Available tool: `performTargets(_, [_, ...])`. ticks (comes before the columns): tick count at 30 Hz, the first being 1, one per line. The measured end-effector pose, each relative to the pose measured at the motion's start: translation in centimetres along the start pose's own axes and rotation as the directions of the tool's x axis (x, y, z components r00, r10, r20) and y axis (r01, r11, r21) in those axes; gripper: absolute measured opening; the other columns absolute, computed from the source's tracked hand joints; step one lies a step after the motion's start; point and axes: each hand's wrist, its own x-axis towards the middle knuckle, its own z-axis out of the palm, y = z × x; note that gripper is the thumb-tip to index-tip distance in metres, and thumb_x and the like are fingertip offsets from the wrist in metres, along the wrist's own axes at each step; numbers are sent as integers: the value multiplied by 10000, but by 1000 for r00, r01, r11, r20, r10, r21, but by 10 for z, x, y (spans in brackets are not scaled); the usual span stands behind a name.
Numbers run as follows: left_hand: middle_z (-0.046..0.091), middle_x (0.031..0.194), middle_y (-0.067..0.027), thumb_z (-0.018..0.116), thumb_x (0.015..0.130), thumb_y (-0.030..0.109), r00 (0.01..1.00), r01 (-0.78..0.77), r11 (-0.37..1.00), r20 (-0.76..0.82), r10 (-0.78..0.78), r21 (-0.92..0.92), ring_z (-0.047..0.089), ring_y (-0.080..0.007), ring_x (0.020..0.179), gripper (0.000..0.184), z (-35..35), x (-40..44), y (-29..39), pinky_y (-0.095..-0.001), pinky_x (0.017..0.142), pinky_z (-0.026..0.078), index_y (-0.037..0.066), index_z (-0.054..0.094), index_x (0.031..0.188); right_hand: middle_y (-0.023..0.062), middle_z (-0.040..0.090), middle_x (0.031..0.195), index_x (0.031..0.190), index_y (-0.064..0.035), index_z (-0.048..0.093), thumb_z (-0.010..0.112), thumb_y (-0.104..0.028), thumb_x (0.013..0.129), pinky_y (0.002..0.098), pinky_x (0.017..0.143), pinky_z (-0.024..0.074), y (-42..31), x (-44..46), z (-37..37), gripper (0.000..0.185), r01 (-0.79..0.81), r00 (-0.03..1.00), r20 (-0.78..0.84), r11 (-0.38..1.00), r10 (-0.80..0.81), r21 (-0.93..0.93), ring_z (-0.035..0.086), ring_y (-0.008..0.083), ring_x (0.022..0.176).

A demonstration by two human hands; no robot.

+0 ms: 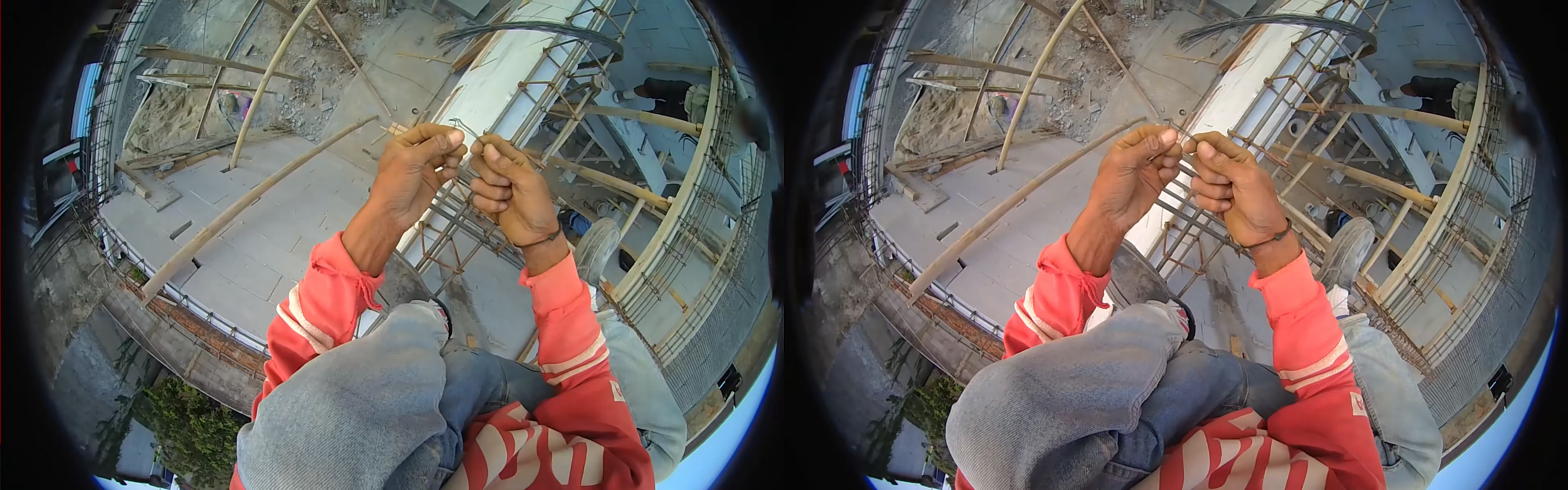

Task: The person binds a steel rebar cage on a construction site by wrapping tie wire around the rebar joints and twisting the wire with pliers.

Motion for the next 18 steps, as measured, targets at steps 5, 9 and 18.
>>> performTargets(5, [692, 770, -54, 803, 815, 38, 606, -629, 462, 21, 795, 626, 560, -106, 617, 92, 4, 3, -8, -264, 580, 456, 31, 726, 863, -101, 262, 683, 1135, -64, 646, 534, -230, 1070, 183, 466, 211, 13, 7, 4, 211, -25, 995, 94, 999, 21, 34, 235, 23, 542])
performTargets(9, [673, 742, -49, 818, 763, -10, 447, -642, 357, -47, 893, 678, 564, -131, 621, 135, 2, 7, 3, -280, 575, 453, 47, 726, 842, -95, 307, 656, 1088, -70, 666, 565, -210, 1053, 198, 468, 226, 18, 7, 42, 176, -106, 979, 191, 984, 77, 146, 266, 24, 544])
performTargets(18, [721, 786, -41, 823, 821, 54, 712, -622, 591, 56, 700, 514, 628, -112, 693, 165, 11, -11, 29, -258, 603, 488, 11, 761, 968, -104, 370, 651, 1039, -19, 681, 612, -238, 1023, 190, 454, 218, -37, 1, 31, 230, -81, 996, 19, 987, 84, -139, 299, 11, 521])
